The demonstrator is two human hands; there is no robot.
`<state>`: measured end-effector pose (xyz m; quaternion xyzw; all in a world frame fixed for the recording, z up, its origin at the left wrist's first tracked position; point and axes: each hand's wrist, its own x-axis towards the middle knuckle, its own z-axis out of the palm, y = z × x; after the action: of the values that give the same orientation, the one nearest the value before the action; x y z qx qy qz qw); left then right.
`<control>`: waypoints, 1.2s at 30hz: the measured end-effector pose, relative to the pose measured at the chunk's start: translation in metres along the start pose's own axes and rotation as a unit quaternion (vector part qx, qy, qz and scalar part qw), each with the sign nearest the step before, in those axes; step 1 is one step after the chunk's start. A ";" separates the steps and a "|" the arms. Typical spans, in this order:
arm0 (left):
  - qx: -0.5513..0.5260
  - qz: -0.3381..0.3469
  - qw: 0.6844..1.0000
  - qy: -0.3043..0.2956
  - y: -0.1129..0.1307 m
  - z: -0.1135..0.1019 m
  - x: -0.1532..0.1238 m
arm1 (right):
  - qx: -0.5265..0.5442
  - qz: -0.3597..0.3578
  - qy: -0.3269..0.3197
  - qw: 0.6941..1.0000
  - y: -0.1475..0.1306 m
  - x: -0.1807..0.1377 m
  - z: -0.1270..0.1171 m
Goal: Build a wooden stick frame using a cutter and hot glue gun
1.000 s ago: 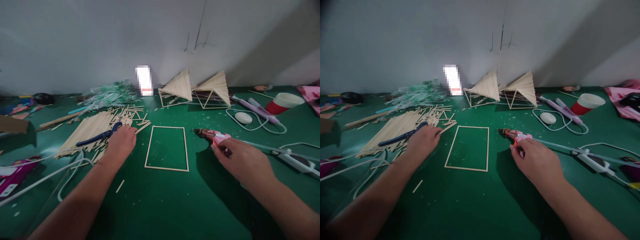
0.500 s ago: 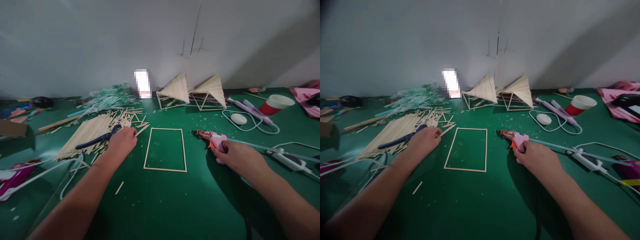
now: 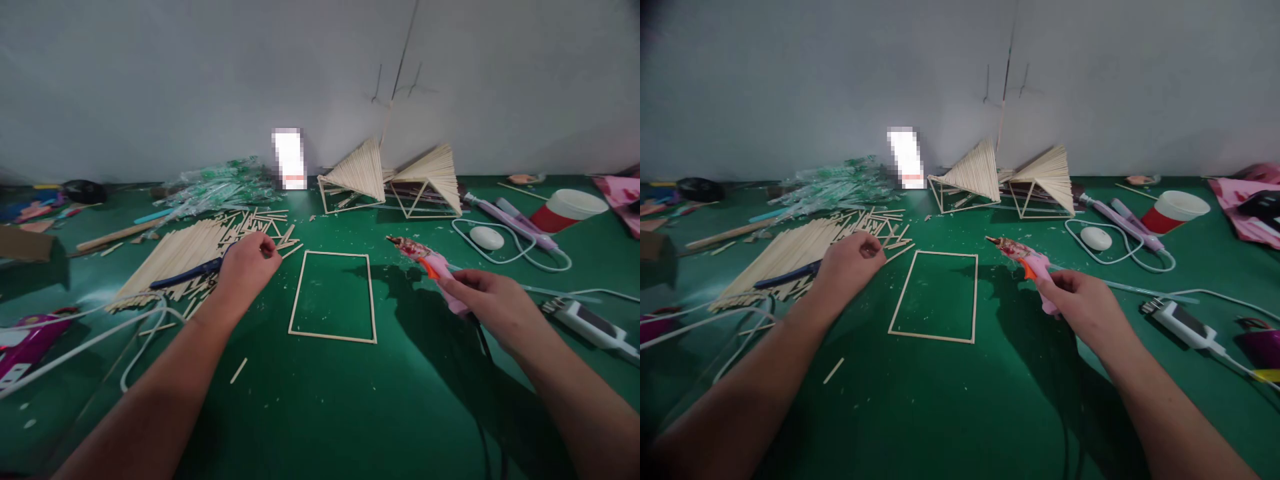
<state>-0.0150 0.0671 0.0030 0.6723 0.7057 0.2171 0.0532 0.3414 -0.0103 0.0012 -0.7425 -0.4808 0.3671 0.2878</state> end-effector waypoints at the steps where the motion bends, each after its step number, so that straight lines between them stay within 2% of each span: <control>1: -0.096 -0.014 0.995 0.016 0.003 0.002 -0.001 | 0.080 0.014 -0.015 0.997 0.000 0.000 0.003; 2: -0.213 -0.035 0.976 0.025 0.006 0.004 -0.002 | 0.154 0.028 -0.030 0.987 -0.001 0.000 0.006; 4: -0.423 -0.080 0.903 0.015 0.012 0.010 -0.003 | 0.275 0.061 -0.073 0.957 -0.002 0.000 0.012; 6: -0.517 -0.112 0.849 -0.012 0.016 0.016 -0.004 | 0.370 0.096 -0.138 0.914 -0.002 0.001 0.018; 10: -0.547 -0.131 0.826 -0.035 0.019 0.023 -0.004 | 0.492 0.128 -0.256 0.822 -0.003 0.003 0.023; 12: -0.551 -0.134 0.823 -0.037 0.018 0.025 -0.004 | 0.512 0.127 -0.289 0.799 -0.003 0.003 0.024; 14: -0.545 -0.137 0.826 -0.035 0.017 0.028 -0.004 | 0.515 0.119 -0.310 0.790 -0.002 0.004 0.025; 18: -0.513 -0.137 0.847 -0.030 0.014 0.034 -0.003 | 0.497 0.082 -0.308 0.807 0.000 0.003 0.028; 26: -0.465 -0.106 0.877 -0.056 0.014 0.036 -0.001 | 0.384 -0.022 -0.203 0.901 -0.006 -0.008 0.042; 31: -0.473 -0.101 0.873 -0.063 0.015 0.034 -0.002 | 0.289 -0.032 -0.146 0.945 -0.001 -0.012 0.047; 36: -0.515 -0.122 0.846 -0.067 0.014 0.032 -0.002 | 0.202 -0.037 -0.073 0.976 -0.003 -0.018 0.047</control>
<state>0.0101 0.0731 -0.0212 0.4696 0.5638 0.4953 0.4652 0.2962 -0.0220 -0.0182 -0.6215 -0.4437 0.4993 0.4094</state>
